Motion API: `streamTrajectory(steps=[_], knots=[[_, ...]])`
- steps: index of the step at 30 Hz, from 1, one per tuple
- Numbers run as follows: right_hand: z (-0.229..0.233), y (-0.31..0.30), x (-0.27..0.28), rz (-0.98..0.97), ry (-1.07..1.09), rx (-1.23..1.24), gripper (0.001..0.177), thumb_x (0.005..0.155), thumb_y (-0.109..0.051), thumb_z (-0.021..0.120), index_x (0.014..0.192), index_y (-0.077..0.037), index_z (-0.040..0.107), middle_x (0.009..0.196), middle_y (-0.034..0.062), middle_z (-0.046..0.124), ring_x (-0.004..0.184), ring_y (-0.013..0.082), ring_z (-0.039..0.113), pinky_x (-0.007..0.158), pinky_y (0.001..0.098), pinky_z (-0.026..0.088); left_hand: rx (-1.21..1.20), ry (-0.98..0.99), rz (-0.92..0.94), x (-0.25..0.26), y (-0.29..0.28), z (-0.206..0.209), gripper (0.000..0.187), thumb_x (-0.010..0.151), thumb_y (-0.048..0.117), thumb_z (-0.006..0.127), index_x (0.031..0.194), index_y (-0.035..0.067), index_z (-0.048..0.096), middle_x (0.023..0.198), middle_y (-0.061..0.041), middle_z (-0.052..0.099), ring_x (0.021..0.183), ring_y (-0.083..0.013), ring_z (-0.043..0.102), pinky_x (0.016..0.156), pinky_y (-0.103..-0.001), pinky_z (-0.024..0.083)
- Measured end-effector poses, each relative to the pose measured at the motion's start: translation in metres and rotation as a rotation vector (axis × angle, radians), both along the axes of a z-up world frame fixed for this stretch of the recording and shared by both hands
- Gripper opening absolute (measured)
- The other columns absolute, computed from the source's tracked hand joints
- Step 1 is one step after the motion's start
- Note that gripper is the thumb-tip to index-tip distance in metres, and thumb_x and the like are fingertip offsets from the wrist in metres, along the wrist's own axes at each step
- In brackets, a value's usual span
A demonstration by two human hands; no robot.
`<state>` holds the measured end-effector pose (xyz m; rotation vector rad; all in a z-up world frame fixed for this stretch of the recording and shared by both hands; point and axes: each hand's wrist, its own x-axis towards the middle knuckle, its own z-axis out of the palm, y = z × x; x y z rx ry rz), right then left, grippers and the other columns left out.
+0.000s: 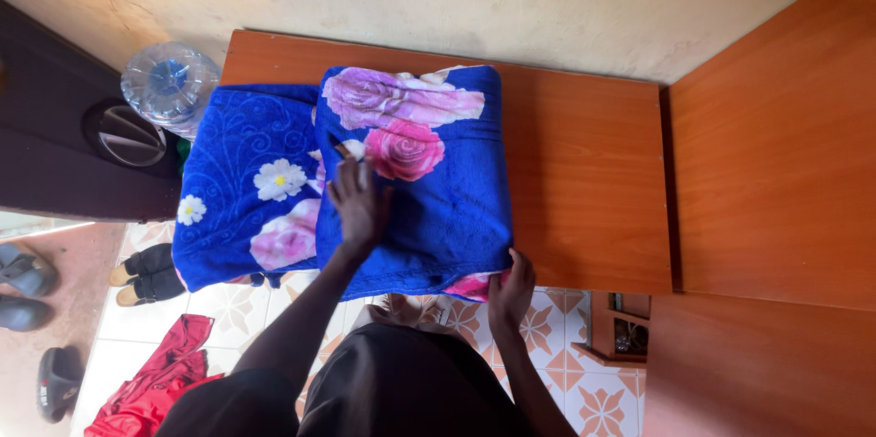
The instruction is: The person folds a large blue floral blanket on a wooden table. They spread it out, fold it in half lengthwise, then fold it into thirds, and finally fold it into a compact rectangular stack.
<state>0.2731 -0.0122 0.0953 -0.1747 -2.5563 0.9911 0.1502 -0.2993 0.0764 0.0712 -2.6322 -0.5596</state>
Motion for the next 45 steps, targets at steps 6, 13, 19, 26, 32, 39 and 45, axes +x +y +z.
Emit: streamTrajectory(steps=[6, 13, 19, 26, 32, 39, 45], knots=[[0.019, -0.008, -0.020, 0.070, -0.052, -0.018, 0.036, 0.091, 0.001, 0.061, 0.126, 0.000, 0.064, 0.126, 0.0205, 0.066, 0.117, 0.0393, 0.062, 0.100, 0.0478, 0.049, -0.083, -0.367, -0.386, -0.015, 0.051, 0.002, 0.069, 0.097, 0.053, 0.058, 0.157, 0.024, 0.040, 0.167, -0.015, 0.024, 0.153, -0.0489, 0.016, 0.109, -0.083, 0.012], [0.004, 0.006, 0.022, -0.147, -0.085, 0.132, 0.028, 0.093, -0.003, 0.062, 0.120, -0.001, 0.065, 0.121, 0.0186, 0.068, 0.113, 0.0387, 0.065, 0.098, 0.0479, 0.051, -0.048, -0.422, -0.406, -0.024, 0.043, -0.003, 0.066, 0.098, 0.058, 0.052, 0.155, 0.025, 0.042, 0.167, -0.014, 0.023, 0.152, -0.0501, 0.017, 0.104, -0.087, 0.014], [-0.014, -0.011, 0.037, -0.103, -0.026, 0.196, 0.036, 0.085, 0.005, 0.059, 0.119, -0.002, 0.067, 0.121, 0.0173, 0.069, 0.116, 0.0388, 0.065, 0.102, 0.0474, 0.052, -0.132, -0.398, -0.429, -0.014, 0.042, -0.005, 0.069, 0.097, 0.052, 0.058, 0.156, 0.022, 0.041, 0.166, -0.015, 0.025, 0.150, -0.0503, 0.020, 0.103, -0.086, 0.019], [0.009, -0.018, -0.027, 0.029, 0.008, 0.088, 0.038, 0.098, -0.010, 0.063, 0.136, -0.006, 0.060, 0.141, 0.0191, 0.059, 0.132, 0.0392, 0.056, 0.110, 0.0499, 0.046, -0.174, -0.259, -0.428, 0.003, 0.037, 0.000, 0.062, 0.093, 0.043, 0.064, 0.145, 0.013, 0.051, 0.154, -0.016, 0.041, 0.140, -0.0442, 0.036, 0.107, -0.072, 0.029], [0.004, -0.036, -0.054, 0.122, -0.211, 0.212, 0.065, 0.085, -0.021, 0.076, 0.143, -0.007, 0.051, 0.151, 0.0213, 0.045, 0.134, 0.0443, 0.046, 0.110, 0.0554, 0.039, -0.001, 0.003, -0.554, -0.079, 0.076, 0.011, 0.036, 0.093, 0.025, 0.069, 0.125, 0.010, 0.061, 0.131, -0.013, 0.058, 0.122, -0.0354, 0.052, 0.103, -0.051, 0.043], [-0.002, -0.042, -0.038, 0.094, -0.178, 0.269, 0.071, 0.074, -0.010, 0.080, 0.140, -0.010, 0.054, 0.152, 0.0177, 0.047, 0.135, 0.0411, 0.047, 0.109, 0.0514, 0.041, -0.291, 0.026, -0.549, -0.217, 0.144, 0.012, 0.069, 0.082, 0.036, 0.074, 0.141, 0.009, 0.051, 0.149, -0.013, 0.048, 0.128, -0.0380, 0.050, 0.101, -0.060, 0.039], [0.005, -0.049, -0.038, 0.074, -0.253, 0.311, 0.067, 0.072, -0.010, 0.081, 0.135, -0.009, 0.057, 0.148, 0.0164, 0.049, 0.133, 0.0402, 0.048, 0.108, 0.0509, 0.042, -0.251, -0.209, -0.533, -0.266, 0.152, -0.003, 0.050, 0.087, 0.036, 0.074, 0.126, 0.006, 0.062, 0.116, -0.011, 0.069, 0.116, -0.0341, 0.057, 0.102, -0.059, 0.038]])
